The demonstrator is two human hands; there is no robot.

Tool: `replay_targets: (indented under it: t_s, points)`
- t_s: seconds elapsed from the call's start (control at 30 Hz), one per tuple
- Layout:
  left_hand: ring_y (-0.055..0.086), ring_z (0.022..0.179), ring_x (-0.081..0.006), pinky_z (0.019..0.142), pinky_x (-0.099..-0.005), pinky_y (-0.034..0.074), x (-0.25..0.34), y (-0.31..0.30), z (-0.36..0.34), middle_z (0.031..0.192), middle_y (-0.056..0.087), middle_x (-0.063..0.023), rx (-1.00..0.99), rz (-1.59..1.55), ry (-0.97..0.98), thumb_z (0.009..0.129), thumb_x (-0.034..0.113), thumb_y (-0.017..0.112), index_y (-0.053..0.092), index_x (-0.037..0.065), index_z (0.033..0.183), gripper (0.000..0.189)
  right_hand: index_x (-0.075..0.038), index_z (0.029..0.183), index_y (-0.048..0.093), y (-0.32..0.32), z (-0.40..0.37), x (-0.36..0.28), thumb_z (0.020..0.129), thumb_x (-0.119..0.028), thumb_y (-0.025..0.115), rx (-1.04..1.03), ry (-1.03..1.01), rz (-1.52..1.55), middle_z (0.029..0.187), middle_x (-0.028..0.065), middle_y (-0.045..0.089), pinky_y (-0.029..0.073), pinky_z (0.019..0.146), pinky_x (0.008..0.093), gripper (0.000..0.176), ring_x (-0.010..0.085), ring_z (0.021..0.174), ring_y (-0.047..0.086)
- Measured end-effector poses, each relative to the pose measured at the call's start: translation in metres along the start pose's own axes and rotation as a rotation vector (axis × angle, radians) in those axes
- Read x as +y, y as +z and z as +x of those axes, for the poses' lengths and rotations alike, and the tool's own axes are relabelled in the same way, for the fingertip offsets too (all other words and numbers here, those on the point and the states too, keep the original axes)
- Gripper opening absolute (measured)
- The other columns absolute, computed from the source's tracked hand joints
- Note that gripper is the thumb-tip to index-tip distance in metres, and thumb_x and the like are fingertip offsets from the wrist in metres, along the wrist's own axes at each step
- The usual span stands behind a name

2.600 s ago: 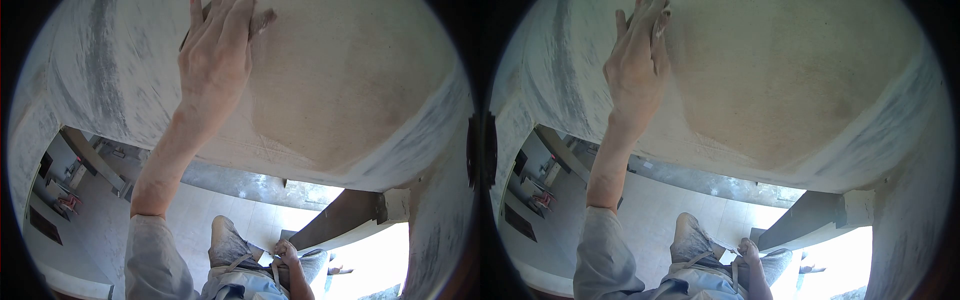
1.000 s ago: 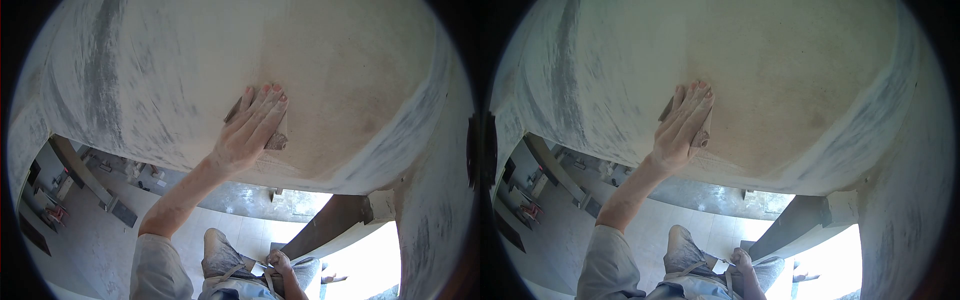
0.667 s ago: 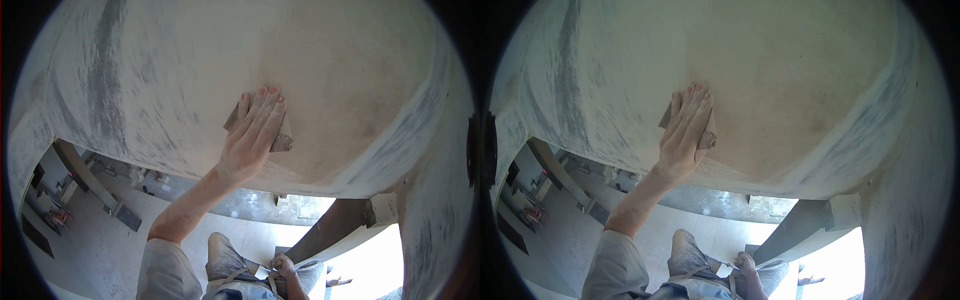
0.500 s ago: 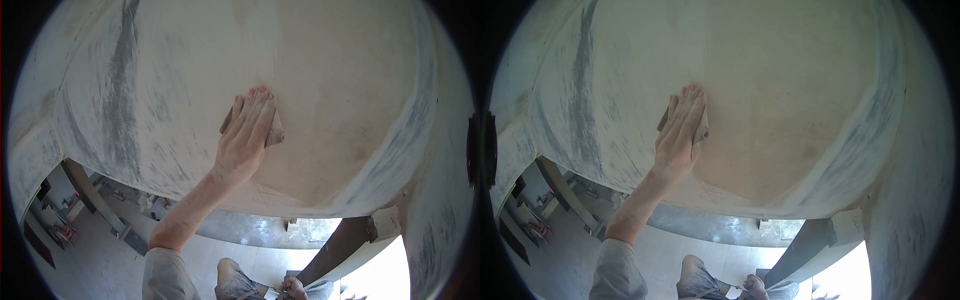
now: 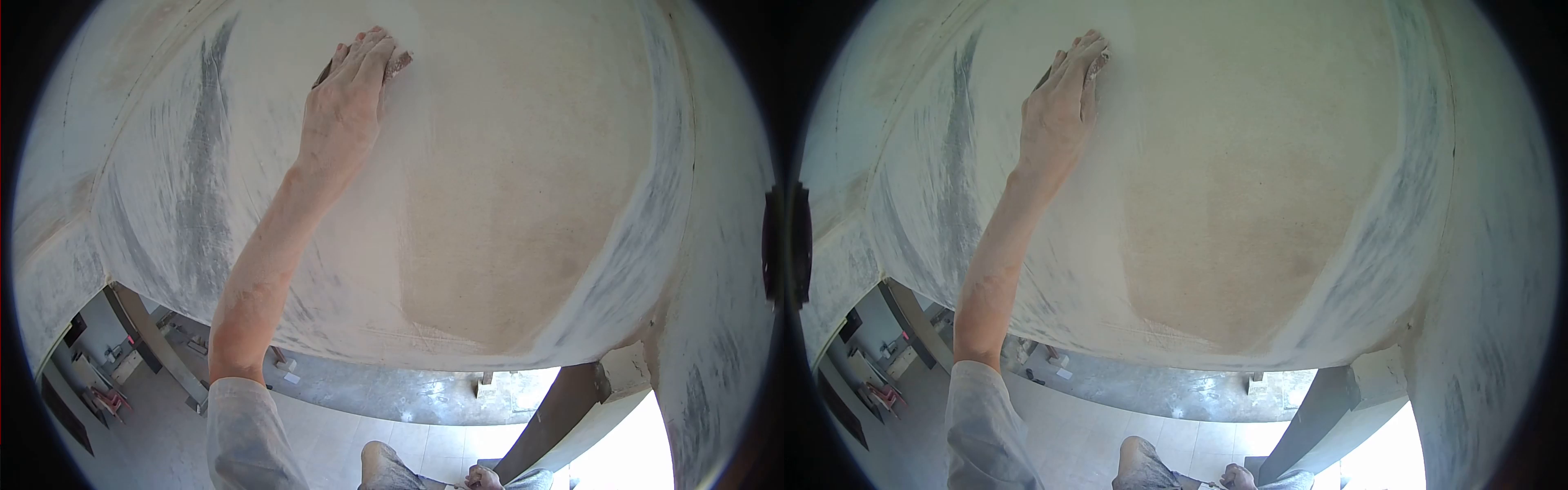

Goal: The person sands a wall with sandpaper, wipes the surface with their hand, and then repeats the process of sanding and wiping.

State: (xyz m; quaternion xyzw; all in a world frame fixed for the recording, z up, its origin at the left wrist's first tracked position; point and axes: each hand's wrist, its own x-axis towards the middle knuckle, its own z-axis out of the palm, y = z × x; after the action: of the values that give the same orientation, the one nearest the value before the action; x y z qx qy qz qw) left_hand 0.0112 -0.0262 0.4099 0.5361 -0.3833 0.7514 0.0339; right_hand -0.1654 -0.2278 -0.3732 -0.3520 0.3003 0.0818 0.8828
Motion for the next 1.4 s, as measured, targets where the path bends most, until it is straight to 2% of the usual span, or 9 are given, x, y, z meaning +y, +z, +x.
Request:
replay_targets:
  t_s: [0.17,0.37,0.57,0.7,0.8,0.9,0.97,1.1,1.4]
  points:
    - [0.056,0.121,-0.0324,0.106,-0.0436,0.045,0.029,-0.003,-0.050,0.126,0.061,-0.0152,-0.041,0.085,0.003,0.095,0.004,0.051,0.055,0.004,0.124,0.029,-0.014,0.064,0.047,0.010,-0.017,-0.008,0.077,-0.007,0.058,0.026,-0.014,0.040,0.055,-0.0017,0.040,0.032,0.042,0.0264,0.019,0.0144,0.047,0.039]
    - [0.055,0.121,-0.0312,0.107,-0.0427,0.044,-0.012,0.008,0.018,0.127,0.060,-0.0150,-0.018,0.123,-0.086,0.098,0.010,0.049,0.054,0.004,0.125,0.028,-0.013,0.066,0.049,0.005,-0.010,-0.003,0.077,-0.010,0.059,0.052,-0.017,0.002,0.057,0.0004,0.041,0.034,0.044,0.0294,0.016,0.0161,0.048,0.039]
    - [0.057,0.119,-0.0314,0.105,-0.0416,0.046,0.025,-0.005,-0.050,0.126,0.061,-0.0158,-0.058,0.140,-0.005,0.097,0.007,0.050,0.054,0.003,0.124,0.028,-0.012,0.068,0.050,0.001,-0.006,-0.002,0.077,-0.012,0.060,0.034,-0.029,-0.005,0.058,0.0013,0.042,0.035,0.045,0.0307,0.014,0.0170,0.049,0.040]
    - [0.057,0.119,-0.0305,0.104,-0.0407,0.047,-0.009,0.000,-0.006,0.127,0.060,-0.0152,-0.023,0.134,0.019,0.097,0.007,0.050,0.056,0.004,0.122,0.026,-0.012,0.069,0.051,0.007,-0.005,0.001,0.078,-0.014,0.060,0.079,-0.035,-0.006,0.059,0.0019,0.043,0.036,0.045,0.0316,0.013,0.0176,0.050,0.041]
    - [0.056,0.121,-0.0296,0.106,-0.0407,0.046,-0.017,0.003,0.011,0.129,0.059,-0.0147,-0.014,0.121,-0.025,0.097,0.008,0.050,0.057,0.005,0.121,0.025,-0.005,0.054,0.054,-0.045,0.033,0.020,0.070,-0.006,0.079,-0.303,-0.883,-1.043,0.077,0.0070,0.061,0.053,0.073,0.0334,0.030,0.0238,0.077,0.064]
    - [0.056,0.120,-0.0303,0.106,-0.0406,0.046,0.006,-0.005,-0.026,0.129,0.059,-0.0149,-0.020,0.118,-0.011,0.096,0.006,0.050,0.056,0.004,0.122,0.026,-0.005,0.060,0.057,-0.039,0.020,0.010,0.070,-0.009,0.079,-0.268,-0.920,-1.156,0.079,0.0072,0.062,0.054,0.075,0.0344,0.024,0.0254,0.080,0.064]
    - [0.055,0.120,-0.0324,0.106,-0.0411,0.045,0.020,-0.007,-0.060,0.129,0.059,-0.0158,-0.080,0.124,-0.005,0.095,0.004,0.050,0.055,0.004,0.124,0.029,-0.006,0.070,0.058,-0.035,0.026,0.015,0.076,-0.013,0.072,-0.194,-0.634,-0.767,0.078,0.0065,0.060,0.051,0.068,0.0327,0.017,0.0222,0.073,0.060]
    - [0.055,0.121,-0.0327,0.106,-0.0429,0.045,-0.001,-0.008,-0.019,0.129,0.059,-0.0156,-0.062,0.079,0.032,0.095,0.001,0.050,0.055,0.003,0.124,0.030,-0.009,0.089,0.060,-0.037,0.043,0.031,0.087,-0.022,0.058,-0.058,-0.036,-0.025,0.075,0.0052,0.054,0.047,0.053,0.0293,0.013,0.0158,0.060,0.050]
    - [0.055,0.119,-0.0355,0.104,-0.0438,0.046,0.010,-0.008,-0.047,0.130,0.058,-0.0167,-0.081,0.115,0.044,0.095,0.003,0.050,0.056,0.002,0.121,0.026,-0.009,0.095,0.062,-0.027,0.034,0.022,0.087,-0.023,0.059,0.018,-0.040,-0.053,0.077,0.0054,0.056,0.047,0.053,0.0300,0.017,0.0160,0.061,0.053]
